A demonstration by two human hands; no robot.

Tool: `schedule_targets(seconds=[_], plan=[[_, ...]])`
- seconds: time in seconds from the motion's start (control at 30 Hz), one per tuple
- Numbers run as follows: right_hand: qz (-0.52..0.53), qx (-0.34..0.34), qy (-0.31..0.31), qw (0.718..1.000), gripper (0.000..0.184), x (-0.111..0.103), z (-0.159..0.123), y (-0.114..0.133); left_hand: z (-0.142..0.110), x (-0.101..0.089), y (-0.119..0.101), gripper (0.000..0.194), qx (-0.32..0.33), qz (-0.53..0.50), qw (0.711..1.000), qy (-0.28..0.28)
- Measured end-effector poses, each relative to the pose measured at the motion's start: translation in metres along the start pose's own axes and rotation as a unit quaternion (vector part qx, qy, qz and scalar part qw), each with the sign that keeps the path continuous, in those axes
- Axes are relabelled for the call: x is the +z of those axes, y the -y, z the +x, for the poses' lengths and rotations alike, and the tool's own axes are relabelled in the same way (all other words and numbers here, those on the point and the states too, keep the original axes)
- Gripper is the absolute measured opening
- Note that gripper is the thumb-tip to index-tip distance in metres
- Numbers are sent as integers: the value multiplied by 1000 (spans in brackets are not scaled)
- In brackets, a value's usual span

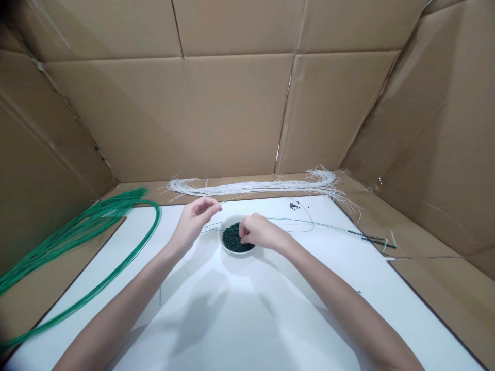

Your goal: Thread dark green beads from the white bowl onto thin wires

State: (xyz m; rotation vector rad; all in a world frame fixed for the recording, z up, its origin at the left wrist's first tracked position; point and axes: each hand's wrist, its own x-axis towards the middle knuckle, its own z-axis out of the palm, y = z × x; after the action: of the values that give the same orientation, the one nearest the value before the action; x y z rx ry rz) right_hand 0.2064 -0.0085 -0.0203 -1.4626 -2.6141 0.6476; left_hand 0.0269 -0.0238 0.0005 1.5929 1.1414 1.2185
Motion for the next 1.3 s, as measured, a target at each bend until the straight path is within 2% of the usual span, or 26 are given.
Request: schedule_targets(seconds=[0.07,0.17,0.3,0.47,0.67,0.73,0.77,0.83,0.9,0.97,1.03,1.13,1.3], plan=[[-41,4,19,999,13,13,8,-2,1,0,2,19,-5,0,1000,5],[-74,11,5,997,19,26,14,0,1,2,6,18,-2,7,1000,8],[-101,30,-13,994,20,23,13,2,1,3,9,18,-5,16,1000,8],[-106,43,-24,993,9,17,10,4,2,2,8,17,-7,14,1000,0],[-53,22,-24,998,4,3,3,9,3,1,9,19,-5,19,1000,-4],[7,2,-53,999,11,-7,-3,9,3,0,9,20,-4,25,1000,-9],[79,-7,-91,993,11,-12,-6,9,2,-1,9,21,-2,28,1000,-12],[243,-12,-154,958,14,-21,-11,7,1,-2,6,21,2,33,999,-19],[388,-30,-184,903,21,-25,-13,5,-1,-3,2,22,3,37,999,-24],[479,-58,-195,854,20,-25,-14,4,-4,-3,-4,22,4,39,999,-25],[530,-80,-197,821,17,-23,-13,5,-8,-2,-11,20,6,41,999,-28],[575,-95,-182,792,14,-21,-12,9,-13,0,-20,17,21,40,998,-40],[609,-91,-169,769,14,-22,-15,17,-20,3,-27,16,46,39,998,-30]])
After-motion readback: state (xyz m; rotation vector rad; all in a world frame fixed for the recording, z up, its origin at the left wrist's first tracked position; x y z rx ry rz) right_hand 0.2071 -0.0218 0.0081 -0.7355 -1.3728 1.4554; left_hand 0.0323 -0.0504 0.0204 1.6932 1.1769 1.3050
